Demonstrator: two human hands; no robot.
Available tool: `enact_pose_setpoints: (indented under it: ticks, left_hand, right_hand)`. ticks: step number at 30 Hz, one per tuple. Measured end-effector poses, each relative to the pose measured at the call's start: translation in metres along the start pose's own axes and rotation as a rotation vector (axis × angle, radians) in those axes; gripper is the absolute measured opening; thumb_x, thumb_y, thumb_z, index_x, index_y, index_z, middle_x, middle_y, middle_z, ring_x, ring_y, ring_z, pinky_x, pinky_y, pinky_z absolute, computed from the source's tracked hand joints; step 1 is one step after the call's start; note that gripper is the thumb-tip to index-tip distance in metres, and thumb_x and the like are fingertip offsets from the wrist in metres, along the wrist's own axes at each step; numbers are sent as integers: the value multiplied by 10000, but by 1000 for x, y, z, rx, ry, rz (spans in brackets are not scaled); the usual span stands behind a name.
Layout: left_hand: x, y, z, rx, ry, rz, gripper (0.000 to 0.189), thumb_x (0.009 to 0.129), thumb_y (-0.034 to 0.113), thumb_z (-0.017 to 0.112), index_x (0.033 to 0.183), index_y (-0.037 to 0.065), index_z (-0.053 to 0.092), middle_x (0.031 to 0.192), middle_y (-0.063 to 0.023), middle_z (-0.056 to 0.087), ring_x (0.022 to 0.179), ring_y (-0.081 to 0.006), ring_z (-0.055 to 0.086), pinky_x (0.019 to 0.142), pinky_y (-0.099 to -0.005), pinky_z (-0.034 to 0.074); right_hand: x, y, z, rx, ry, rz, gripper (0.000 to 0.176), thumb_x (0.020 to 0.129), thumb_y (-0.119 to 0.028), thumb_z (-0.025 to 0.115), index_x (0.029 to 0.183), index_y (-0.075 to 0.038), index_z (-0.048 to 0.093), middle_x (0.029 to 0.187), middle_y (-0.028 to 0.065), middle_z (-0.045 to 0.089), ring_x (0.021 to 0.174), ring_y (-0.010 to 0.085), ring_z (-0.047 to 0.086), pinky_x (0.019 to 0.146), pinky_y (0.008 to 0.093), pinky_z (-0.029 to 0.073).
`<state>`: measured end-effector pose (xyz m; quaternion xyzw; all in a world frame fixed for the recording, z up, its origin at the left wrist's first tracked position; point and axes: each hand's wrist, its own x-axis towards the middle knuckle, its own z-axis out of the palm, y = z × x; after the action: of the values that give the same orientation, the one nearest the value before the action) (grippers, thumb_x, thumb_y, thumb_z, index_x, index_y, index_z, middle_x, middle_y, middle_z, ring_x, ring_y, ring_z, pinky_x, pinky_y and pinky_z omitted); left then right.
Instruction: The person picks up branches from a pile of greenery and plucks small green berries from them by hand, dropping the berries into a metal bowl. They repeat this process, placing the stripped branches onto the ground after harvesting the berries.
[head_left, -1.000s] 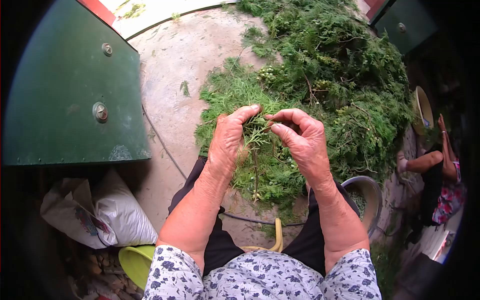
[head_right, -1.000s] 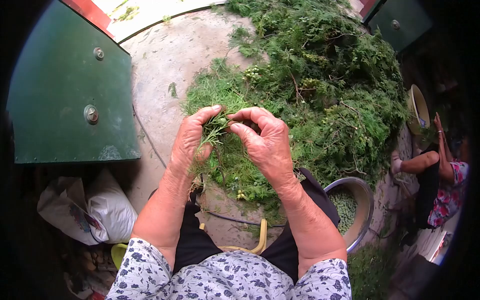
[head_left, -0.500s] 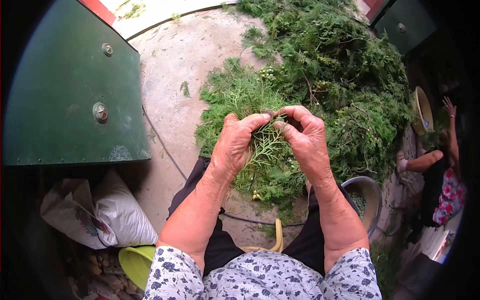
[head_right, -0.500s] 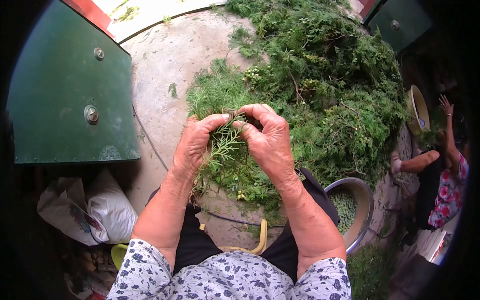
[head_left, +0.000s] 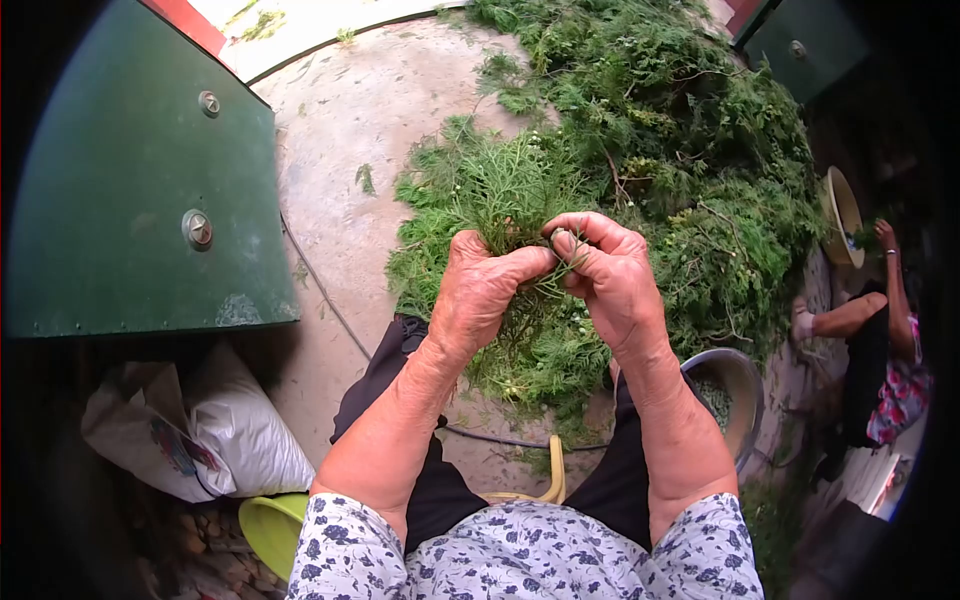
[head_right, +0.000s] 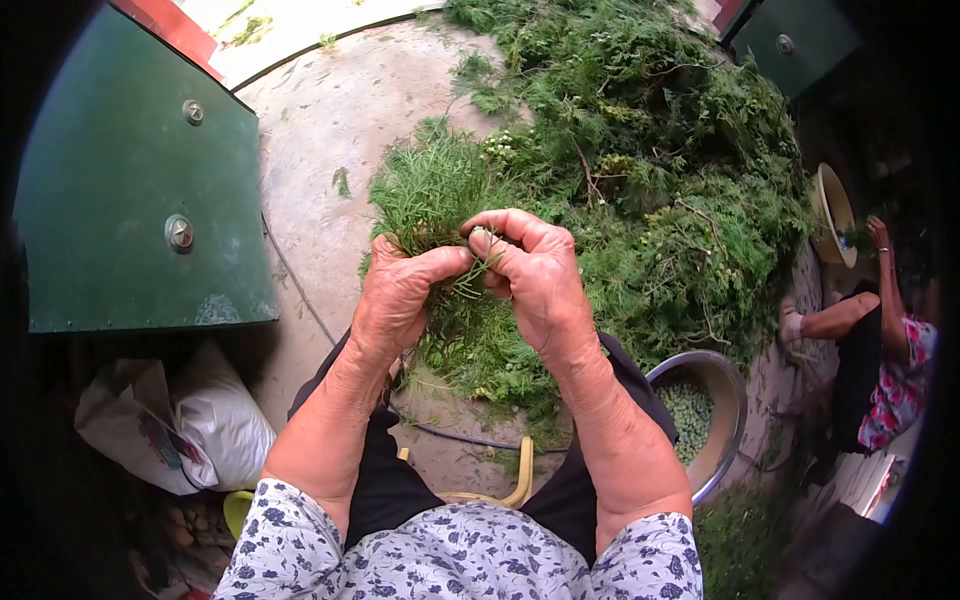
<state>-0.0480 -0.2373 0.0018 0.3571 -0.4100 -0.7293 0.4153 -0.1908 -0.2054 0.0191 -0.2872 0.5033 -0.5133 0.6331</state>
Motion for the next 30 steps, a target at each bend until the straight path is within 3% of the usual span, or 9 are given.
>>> enact_pose_setpoints:
  ticks: [4, 7, 11, 13, 16, 23, 26, 29, 30]
  left_hand:
    - [1, 2, -1, -191, 120, -30, 139, 730, -9, 626, 868, 10, 629, 793, -53, 645, 705, -144, 615, 652, -287, 506]
    - [8, 7, -17, -410, 224, -155, 84, 738, 15, 616, 822, 21, 619, 773, -73, 645, 699, -170, 622, 650, -295, 508]
    - [14, 10, -32, -622, 235, -73, 45, 745, 27, 583, 785, 16, 598, 740, -104, 639, 657, -223, 626, 653, -321, 527]
    - [15, 11, -34, -671, 252, -60, 64, 728, 20, 561, 781, 14, 595, 742, -119, 639, 643, -246, 625, 647, -351, 535]
    - [18, 9, -37, -685, 306, -30, 203, 687, 59, 531, 853, -33, 605, 755, -144, 629, 651, -264, 607, 664, -377, 518]
    - [14, 10, -33, -815, 90, -117, 232, 727, 78, 518, 900, -54, 597, 827, -156, 637, 668, -250, 604, 662, -351, 494]
    - [17, 9, -29, -601, 260, -117, 250, 766, 90, 501, 946, -64, 581, 837, -166, 626, 709, -250, 597, 675, -334, 509]
    - [14, 8, -24, -570, 148, -163, 227, 830, 102, 484, 951, -66, 579, 858, -160, 637, 730, -240, 619, 691, -318, 523]
    - [15, 6, -22, -561, 150, -165, 196, 850, 98, 496, 936, -53, 587, 860, -144, 644, 727, -223, 622, 702, -320, 525]
  right_hand:
    - [8, 4, -13, 407, -141, -41, 124, 847, -98, 558, 951, -31, 565, 731, 3, 526, 640, 88, 496, 547, 204, 383]
    - [6, -14, -13, 513, -42, -96, 134, 840, -58, 528, 965, -13, 533, 808, 51, 541, 677, 127, 504, 561, 227, 384]
    - [8, -8, -32, 685, -142, -132, 156, 858, -56, 492, 1003, 3, 498, 909, 101, 500, 736, 173, 474, 588, 251, 387]
    - [7, -5, -32, 653, -96, -133, 122, 878, -110, 518, 943, -7, 524, 832, 71, 498, 664, 138, 464, 522, 234, 361]
    - [5, -2, -24, 257, 21, -31, 182, 858, -193, 598, 842, -13, 585, 581, -35, 453, 455, 48, 394, 394, 193, 252]
    - [2, 3, -11, -63, 122, -39, 171, 860, -142, 585, 958, -5, 616, 604, -58, 499, 464, 14, 383, 397, 178, 265]
    - [-6, -4, -1, -159, 252, -350, 108, 820, -74, 623, 900, -2, 631, 671, -37, 530, 530, 21, 433, 469, 170, 338]
    - [-9, 2, 7, -490, 274, -635, 110, 794, -41, 638, 898, -7, 627, 706, -21, 542, 617, 49, 490, 542, 194, 391]
    - [-12, -1, 9, -569, 258, -594, 136, 761, -25, 658, 894, -16, 627, 738, 13, 569, 669, 95, 535, 593, 234, 428]
